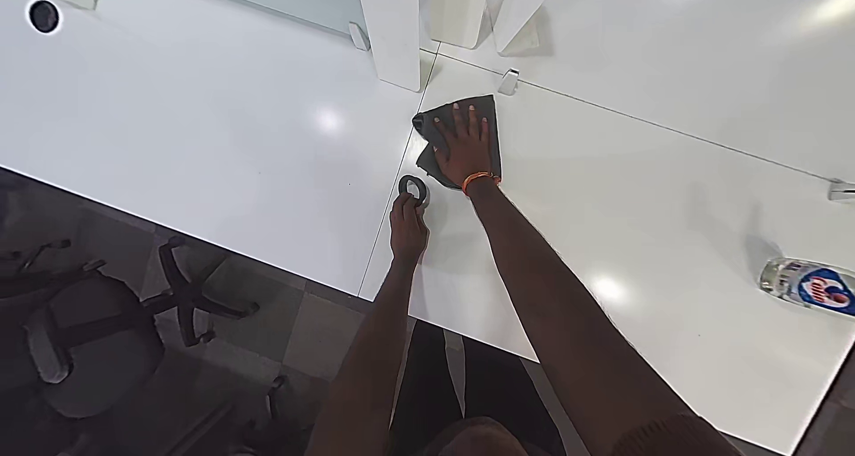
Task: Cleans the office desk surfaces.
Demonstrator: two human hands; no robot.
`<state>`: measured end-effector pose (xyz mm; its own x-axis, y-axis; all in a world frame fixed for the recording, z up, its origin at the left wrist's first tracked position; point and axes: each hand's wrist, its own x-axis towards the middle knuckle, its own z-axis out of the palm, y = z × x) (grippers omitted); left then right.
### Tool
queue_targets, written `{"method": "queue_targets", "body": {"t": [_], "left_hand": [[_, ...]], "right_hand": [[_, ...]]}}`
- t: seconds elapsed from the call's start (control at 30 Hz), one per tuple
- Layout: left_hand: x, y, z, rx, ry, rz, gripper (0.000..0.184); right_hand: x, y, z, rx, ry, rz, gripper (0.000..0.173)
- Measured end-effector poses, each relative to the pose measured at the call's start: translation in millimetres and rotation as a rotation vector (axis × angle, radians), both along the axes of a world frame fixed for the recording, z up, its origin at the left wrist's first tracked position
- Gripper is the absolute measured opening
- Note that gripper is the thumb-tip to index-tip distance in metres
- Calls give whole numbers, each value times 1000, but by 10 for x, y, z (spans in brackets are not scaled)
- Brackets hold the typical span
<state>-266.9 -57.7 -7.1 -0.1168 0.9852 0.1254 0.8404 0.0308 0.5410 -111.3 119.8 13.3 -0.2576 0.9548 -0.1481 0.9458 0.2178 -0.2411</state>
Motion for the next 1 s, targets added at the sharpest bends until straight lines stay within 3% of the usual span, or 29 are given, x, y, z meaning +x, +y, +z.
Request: {"method": "queue_targets", "body": {"t": [0.2,0.37,0.5,0.63,0.8,0.93,1.0], "left_hand": [[5,55,50,33,-128,96,27],[-55,53,72,31,-189,93,32],[-28,183,152,30,-175,-48,28],[226,602,400,3,-54,-243,24],[518,1025,396,-133,139,-329,23],[546,1087,305,-161,167,-348,22],[529,1053,292,-136,175,-355,31]], "right_hand": [[187,-561,38,-71,170,354,62],[467,-1312,29,-105,240,459,55],[859,-2032,28,-184,247,411,58],[1041,-2577,26,-92,187,239,59],[997,-2612,25,-66,159,150,60],[989,-2618,16,-23,149,126,61],[984,-2627,23,-26,141,125,61]]}}
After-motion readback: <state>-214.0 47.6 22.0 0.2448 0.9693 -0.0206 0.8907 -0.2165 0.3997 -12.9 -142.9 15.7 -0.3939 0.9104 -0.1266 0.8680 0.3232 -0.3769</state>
